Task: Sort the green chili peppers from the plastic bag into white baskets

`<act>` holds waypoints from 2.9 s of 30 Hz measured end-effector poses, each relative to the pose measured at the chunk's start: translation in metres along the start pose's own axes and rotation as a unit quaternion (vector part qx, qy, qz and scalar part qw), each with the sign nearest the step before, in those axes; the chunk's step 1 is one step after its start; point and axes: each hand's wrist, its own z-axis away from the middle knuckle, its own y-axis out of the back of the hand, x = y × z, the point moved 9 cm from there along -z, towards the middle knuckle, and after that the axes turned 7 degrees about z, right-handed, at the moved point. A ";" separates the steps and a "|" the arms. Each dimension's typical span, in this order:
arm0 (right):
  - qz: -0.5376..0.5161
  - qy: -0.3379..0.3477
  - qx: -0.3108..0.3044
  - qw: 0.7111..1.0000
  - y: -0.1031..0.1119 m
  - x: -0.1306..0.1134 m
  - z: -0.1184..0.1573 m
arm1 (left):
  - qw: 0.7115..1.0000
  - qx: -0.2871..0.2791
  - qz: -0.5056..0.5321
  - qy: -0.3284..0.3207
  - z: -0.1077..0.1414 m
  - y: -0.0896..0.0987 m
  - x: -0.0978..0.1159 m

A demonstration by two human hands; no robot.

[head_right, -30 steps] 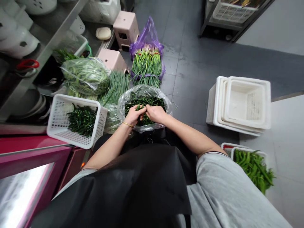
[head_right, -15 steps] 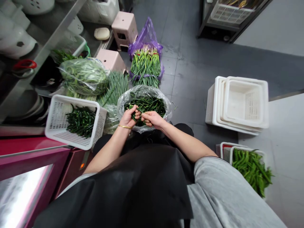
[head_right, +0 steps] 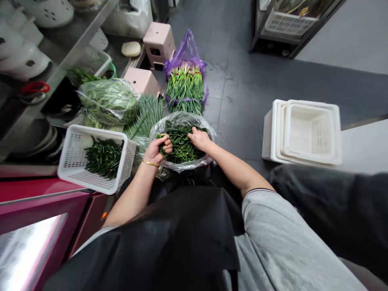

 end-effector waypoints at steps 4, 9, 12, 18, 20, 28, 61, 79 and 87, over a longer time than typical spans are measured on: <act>-0.053 0.043 -0.021 0.997 -0.009 -0.001 0.012 | 0.971 0.022 -0.222 -0.088 -0.004 0.000 0.006; -0.116 -0.008 0.034 0.993 0.014 0.034 0.030 | 0.723 -0.010 -0.649 -0.235 -0.020 -0.040 -0.008; -0.092 -0.083 0.064 0.990 0.026 0.052 0.033 | 0.593 -0.059 -0.782 -0.185 -0.043 -0.052 -0.045; -0.027 0.067 -0.003 0.997 -0.003 0.009 0.024 | 0.545 -0.073 -0.820 -0.163 -0.056 -0.049 -0.055; -0.052 0.100 0.006 0.994 -0.004 0.003 0.022 | 0.580 -0.068 -0.788 -0.194 -0.046 -0.052 -0.036; -0.419 0.043 0.147 0.895 0.065 0.047 0.027 | 0.731 -0.038 -0.615 -0.292 -0.017 -0.064 0.034; -0.482 0.195 0.030 0.854 0.031 -0.051 0.069 | 0.997 0.035 0.060 -0.033 0.000 -0.006 -0.024; -0.432 0.016 -0.016 0.901 0.018 -0.008 0.004 | 0.981 0.031 -0.162 -0.102 -0.012 0.001 -0.017; -0.175 0.021 0.032 0.984 -0.003 -0.016 0.035 | 0.988 0.025 -0.116 0.097 0.002 0.011 -0.068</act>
